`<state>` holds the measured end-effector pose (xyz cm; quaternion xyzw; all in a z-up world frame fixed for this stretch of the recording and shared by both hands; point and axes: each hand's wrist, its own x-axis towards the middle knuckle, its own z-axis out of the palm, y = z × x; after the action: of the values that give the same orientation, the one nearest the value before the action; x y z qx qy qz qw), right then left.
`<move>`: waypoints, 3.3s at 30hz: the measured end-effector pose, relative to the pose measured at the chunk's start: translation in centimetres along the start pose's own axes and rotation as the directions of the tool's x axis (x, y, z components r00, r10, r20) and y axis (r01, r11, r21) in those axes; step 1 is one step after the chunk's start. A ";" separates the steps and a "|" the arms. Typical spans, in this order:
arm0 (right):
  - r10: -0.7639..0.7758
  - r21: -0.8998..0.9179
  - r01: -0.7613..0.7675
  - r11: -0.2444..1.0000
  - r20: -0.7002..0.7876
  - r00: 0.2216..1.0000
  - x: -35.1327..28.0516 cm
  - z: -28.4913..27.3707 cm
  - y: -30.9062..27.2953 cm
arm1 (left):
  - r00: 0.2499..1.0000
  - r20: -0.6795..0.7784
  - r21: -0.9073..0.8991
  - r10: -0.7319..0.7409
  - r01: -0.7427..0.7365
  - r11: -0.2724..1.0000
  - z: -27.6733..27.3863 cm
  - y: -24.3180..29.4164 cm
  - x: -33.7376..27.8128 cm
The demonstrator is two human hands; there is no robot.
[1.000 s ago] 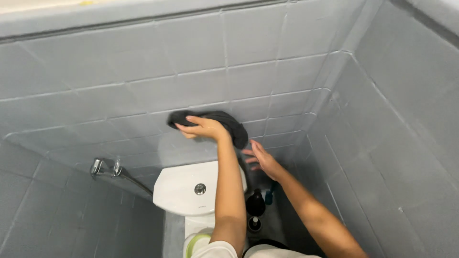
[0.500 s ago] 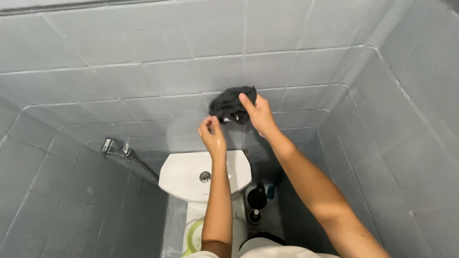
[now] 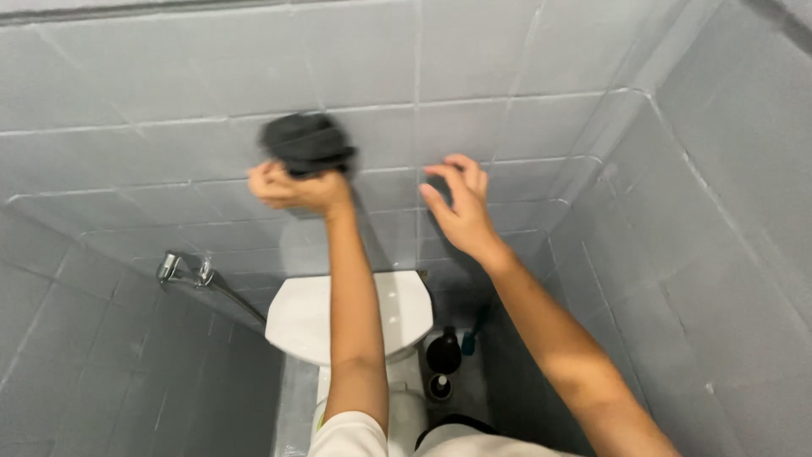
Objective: Cleaning the grey tiles of a bathroom wall using a black cloth.
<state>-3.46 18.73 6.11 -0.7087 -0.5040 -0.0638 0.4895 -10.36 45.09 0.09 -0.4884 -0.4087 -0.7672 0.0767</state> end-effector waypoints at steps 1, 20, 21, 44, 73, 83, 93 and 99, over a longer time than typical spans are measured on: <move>-0.004 -0.020 0.002 1.000 -0.094 0.996 -0.4 -0.5 1.1 | 0.990 -0.086 -0.074 -0.110 0.103 0.992 1.5 -2.1 0.7; 0.357 -0.123 -0.335 0.934 0.351 0.866 -12.3 3.2 15.7 | 0.756 0.181 -0.402 -0.629 0.641 0.654 -5.2 7.6 -2.2; 0.351 -0.097 -0.338 0.936 0.327 0.877 -12.0 3.3 15.5 | 0.832 0.165 -0.379 -0.530 0.550 0.744 -4.8 8.6 -1.5; -0.077 0.295 -0.035 0.955 0.360 0.930 -8.2 8.1 7.4 | 0.431 0.832 -0.091 -0.351 0.729 0.679 -15.5 1.0 -14.9; 0.522 -0.214 -0.483 0.849 0.484 0.702 -16.3 -1.0 16.2 | 0.508 0.690 -0.282 -0.515 0.844 0.456 -9.9 19.6 -7.1; 0.558 -0.212 -0.519 0.828 0.415 0.719 -19.4 -2.9 17.1 | 0.662 0.387 -0.544 0.642 -0.398 0.738 -7.6 14.3 -21.3; 0.605 -0.319 -0.516 0.795 0.479 0.635 -20.4 -6.3 16.6 | 0.407 0.237 -0.736 0.882 -0.518 0.436 -5.9 19.0 -18.2; 0.484 -0.281 -0.400 0.873 0.390 0.783 -18.8 -6.2 16.3 | 0.697 0.397 -0.477 0.597 -0.400 0.783 -3.8 35.8 -9.1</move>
<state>2.61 1.51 -11.94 -0.8442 -0.4139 0.1720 0.2940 10.21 16.49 11.73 -0.7786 -0.1174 -0.6111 0.0808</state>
